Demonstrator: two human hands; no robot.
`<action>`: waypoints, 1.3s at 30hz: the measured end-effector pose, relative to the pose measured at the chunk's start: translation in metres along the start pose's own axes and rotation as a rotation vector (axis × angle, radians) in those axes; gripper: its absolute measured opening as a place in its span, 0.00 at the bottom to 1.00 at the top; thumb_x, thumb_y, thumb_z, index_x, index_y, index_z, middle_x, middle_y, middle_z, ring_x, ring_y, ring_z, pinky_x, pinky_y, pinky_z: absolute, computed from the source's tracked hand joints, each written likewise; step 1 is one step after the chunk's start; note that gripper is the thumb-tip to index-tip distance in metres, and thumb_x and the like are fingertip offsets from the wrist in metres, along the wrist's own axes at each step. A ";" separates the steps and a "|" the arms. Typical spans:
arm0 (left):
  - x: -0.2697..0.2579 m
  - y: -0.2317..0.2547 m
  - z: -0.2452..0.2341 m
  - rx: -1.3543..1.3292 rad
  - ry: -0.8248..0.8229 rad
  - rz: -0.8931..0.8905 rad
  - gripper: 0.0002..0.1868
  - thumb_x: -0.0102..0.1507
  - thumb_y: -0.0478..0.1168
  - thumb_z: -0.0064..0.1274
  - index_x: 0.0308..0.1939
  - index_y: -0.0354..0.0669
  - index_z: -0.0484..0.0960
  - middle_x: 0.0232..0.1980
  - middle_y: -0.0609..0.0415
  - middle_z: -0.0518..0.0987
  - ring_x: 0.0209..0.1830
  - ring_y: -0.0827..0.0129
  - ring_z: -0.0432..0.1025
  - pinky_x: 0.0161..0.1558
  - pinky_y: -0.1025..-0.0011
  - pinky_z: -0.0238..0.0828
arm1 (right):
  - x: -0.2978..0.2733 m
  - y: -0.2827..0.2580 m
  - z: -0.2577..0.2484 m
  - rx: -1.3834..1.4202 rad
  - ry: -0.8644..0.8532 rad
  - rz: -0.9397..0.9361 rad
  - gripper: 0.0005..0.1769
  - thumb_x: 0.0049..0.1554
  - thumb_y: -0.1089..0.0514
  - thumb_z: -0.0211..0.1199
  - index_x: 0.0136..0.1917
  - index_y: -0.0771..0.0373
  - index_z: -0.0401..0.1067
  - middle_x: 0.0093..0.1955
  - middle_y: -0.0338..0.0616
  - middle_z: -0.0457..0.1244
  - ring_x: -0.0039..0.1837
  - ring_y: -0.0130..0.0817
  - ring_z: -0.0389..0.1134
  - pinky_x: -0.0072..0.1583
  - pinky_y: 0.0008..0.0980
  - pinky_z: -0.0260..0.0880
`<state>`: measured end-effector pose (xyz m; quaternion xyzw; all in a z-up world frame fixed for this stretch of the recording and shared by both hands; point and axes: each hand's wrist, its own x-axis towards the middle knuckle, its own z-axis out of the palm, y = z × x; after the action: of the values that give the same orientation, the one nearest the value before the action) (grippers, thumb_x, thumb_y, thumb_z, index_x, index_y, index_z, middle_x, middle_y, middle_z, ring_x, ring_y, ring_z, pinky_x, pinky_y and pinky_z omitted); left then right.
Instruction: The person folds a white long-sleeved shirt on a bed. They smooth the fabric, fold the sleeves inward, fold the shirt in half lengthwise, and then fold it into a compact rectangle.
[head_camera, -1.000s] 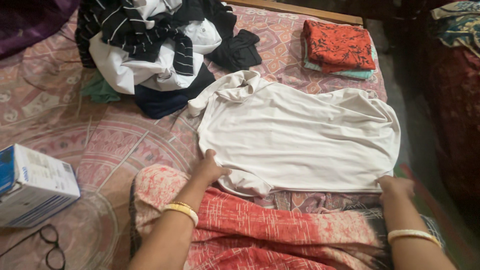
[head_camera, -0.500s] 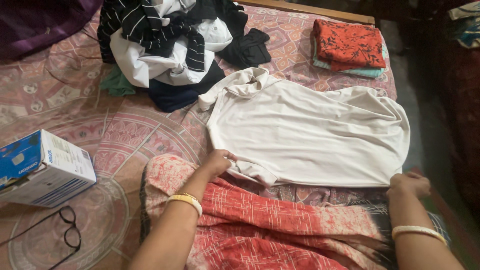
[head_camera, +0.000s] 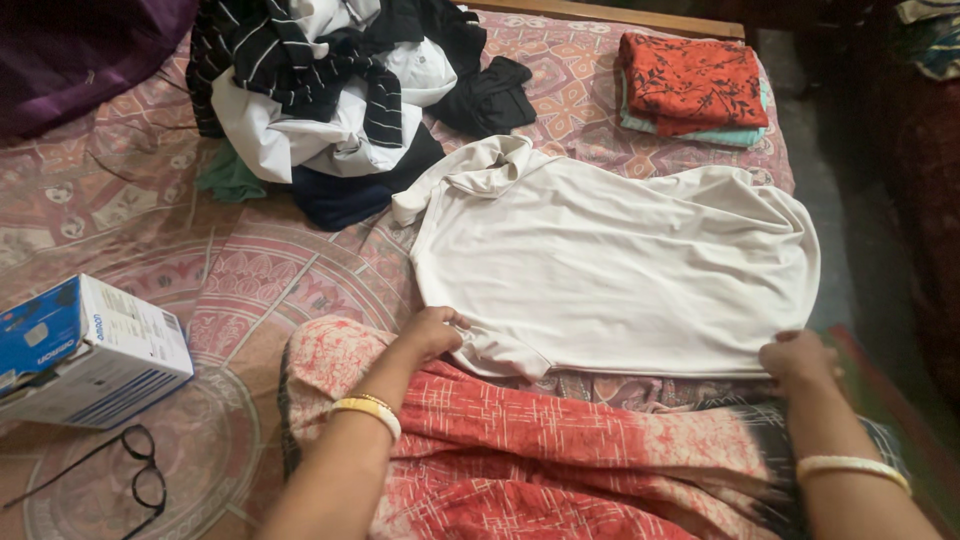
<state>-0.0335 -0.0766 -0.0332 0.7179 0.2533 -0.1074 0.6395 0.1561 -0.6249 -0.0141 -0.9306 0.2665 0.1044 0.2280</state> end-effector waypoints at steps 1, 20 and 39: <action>-0.002 0.003 -0.001 -0.044 -0.044 0.010 0.23 0.47 0.20 0.51 0.47 0.31 0.84 0.36 0.50 0.84 0.31 0.68 0.78 0.32 0.74 0.75 | -0.002 0.003 0.001 -0.128 0.038 -0.113 0.26 0.50 0.60 0.67 0.63 0.59 0.73 0.64 0.61 0.62 0.58 0.55 0.69 0.54 0.49 0.73; -0.035 0.065 -0.033 0.100 -0.331 -0.346 0.16 0.62 0.28 0.48 0.52 0.34 0.85 0.30 0.51 0.85 0.19 0.77 0.69 0.21 0.80 0.65 | -0.035 -0.007 -0.050 -0.851 -0.105 -0.820 0.25 0.46 0.43 0.72 0.55 0.50 0.73 0.57 0.40 0.68 0.64 0.42 0.70 0.63 0.41 0.72; -0.014 0.053 -0.053 0.972 -0.003 0.288 0.16 0.55 0.42 0.59 0.46 0.56 0.91 0.45 0.48 0.87 0.48 0.55 0.80 0.53 0.60 0.74 | -0.011 -0.014 -0.062 -0.297 -0.155 -0.742 0.08 0.50 0.57 0.59 0.45 0.58 0.72 0.41 0.56 0.69 0.47 0.61 0.70 0.50 0.56 0.68</action>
<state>-0.0276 -0.0306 0.0273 0.9600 0.0715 -0.1248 0.2402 0.1587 -0.6388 0.0491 -0.9758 -0.1234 0.1223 0.1329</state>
